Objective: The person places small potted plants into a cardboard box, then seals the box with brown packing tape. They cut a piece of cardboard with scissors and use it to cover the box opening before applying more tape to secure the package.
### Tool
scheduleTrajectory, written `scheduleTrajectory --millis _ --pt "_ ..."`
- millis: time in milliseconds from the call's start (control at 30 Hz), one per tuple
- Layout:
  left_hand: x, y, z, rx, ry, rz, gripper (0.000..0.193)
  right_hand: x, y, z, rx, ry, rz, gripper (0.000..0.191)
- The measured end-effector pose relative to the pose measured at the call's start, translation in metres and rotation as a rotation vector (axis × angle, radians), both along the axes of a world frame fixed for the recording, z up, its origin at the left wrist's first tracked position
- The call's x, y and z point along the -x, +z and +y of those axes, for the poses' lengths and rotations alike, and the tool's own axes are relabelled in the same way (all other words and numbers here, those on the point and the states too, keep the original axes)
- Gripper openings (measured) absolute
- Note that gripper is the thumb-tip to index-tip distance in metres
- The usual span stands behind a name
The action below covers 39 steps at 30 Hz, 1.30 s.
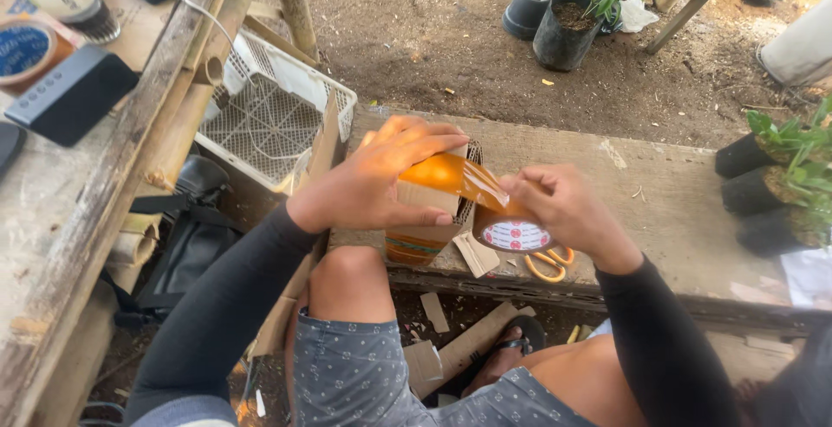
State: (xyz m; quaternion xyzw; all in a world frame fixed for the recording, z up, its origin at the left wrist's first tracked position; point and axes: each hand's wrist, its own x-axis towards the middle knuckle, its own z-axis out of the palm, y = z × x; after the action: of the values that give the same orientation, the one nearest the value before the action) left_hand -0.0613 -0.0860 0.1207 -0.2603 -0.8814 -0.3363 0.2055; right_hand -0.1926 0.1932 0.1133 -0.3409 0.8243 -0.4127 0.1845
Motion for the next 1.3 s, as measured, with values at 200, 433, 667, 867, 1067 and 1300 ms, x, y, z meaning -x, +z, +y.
scheduleTrajectory --millis 200,433,667,867,1067,1300 --pt "-0.002 -0.001 -0.002 -0.067 -0.049 -0.06 0.082 -0.016 -0.024 -0.003 0.41 -0.086 -0.202 0.031" --pt "0.001 0.012 -0.003 0.002 -0.076 -0.139 0.09 -0.019 -0.05 0.003 0.551 -0.031 -0.093 0.033" --pt "0.007 0.024 -0.012 -0.039 -0.237 -0.202 0.103 -0.002 -0.049 0.009 0.536 0.07 -0.129 0.032" --pt "0.024 0.008 -0.03 -0.403 -0.411 -0.643 0.088 0.001 -0.044 0.001 0.483 0.123 -0.237 0.027" --pt "0.037 -0.028 -0.032 -0.748 -0.754 -0.862 0.093 0.004 -0.044 0.0 0.526 0.26 -0.108 0.032" --pt "0.039 -0.047 -0.029 -0.809 -0.726 -0.861 0.101 0.002 -0.042 0.005 0.517 0.213 -0.158 0.032"
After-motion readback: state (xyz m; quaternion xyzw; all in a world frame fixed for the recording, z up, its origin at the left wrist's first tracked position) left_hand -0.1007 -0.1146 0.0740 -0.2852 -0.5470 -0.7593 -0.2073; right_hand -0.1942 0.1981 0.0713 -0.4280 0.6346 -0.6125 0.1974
